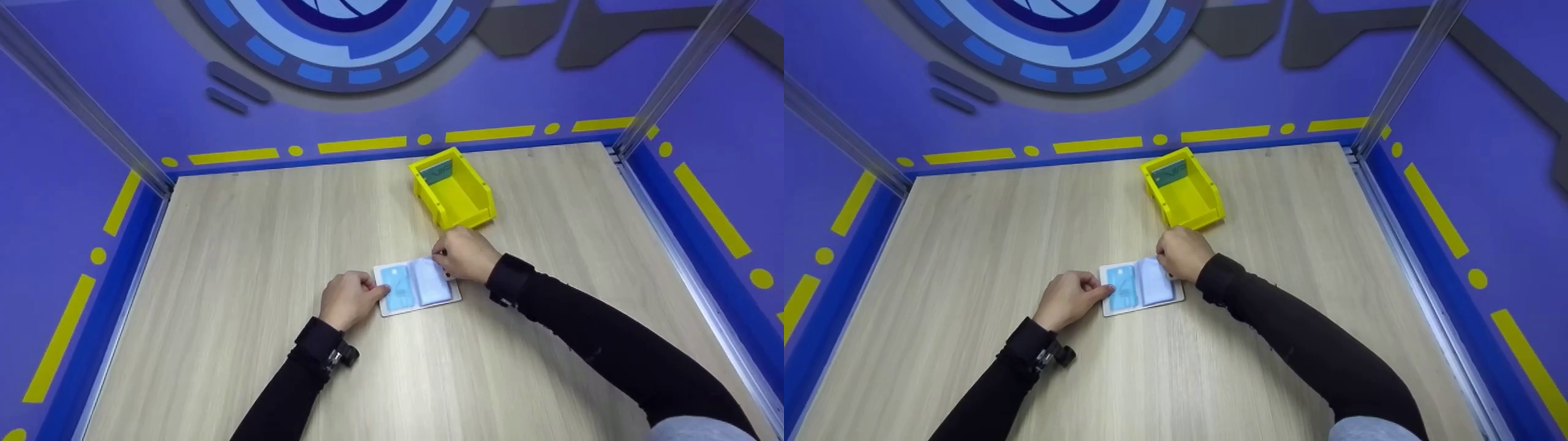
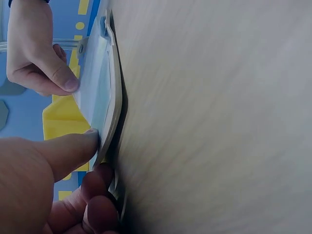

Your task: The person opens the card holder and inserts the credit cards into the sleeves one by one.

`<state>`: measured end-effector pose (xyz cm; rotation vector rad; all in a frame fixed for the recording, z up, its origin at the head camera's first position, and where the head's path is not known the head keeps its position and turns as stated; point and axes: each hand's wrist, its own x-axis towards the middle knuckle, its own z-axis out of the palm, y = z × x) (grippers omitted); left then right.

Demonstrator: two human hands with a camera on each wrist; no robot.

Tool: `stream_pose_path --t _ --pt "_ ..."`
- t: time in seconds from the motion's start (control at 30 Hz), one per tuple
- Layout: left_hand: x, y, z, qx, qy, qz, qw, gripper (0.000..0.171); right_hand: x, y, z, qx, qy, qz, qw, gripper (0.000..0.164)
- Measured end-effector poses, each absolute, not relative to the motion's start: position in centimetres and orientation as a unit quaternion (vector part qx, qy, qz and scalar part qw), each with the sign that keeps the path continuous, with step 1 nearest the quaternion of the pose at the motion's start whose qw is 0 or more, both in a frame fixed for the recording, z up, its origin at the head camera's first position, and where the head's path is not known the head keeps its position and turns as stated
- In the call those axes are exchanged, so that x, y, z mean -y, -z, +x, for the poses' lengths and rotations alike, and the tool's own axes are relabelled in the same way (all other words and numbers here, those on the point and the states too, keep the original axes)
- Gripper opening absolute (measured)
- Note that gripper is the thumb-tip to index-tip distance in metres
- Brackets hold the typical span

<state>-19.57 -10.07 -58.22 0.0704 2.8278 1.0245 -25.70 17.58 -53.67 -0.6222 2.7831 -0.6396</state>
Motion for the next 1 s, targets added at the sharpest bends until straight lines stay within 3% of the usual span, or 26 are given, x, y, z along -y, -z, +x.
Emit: stream_pose_path --t 0.27,0.63,1.0 --pt "10.0 58.1 -19.6 -0.938 -0.340 0.021 0.067 0.034 -17.7 53.6 -25.6 -0.945 0.217 -0.229 0.083 0.016" --pt "9.9 58.0 -19.4 -0.936 -0.346 0.017 0.067 0.031 -17.7 53.1 -26.5 -0.930 0.235 -0.195 0.204 0.022" --pt "9.9 58.1 -19.4 -0.936 -0.345 0.031 0.062 0.027 -15.2 51.9 -26.6 -0.913 0.312 -0.130 0.227 0.036"
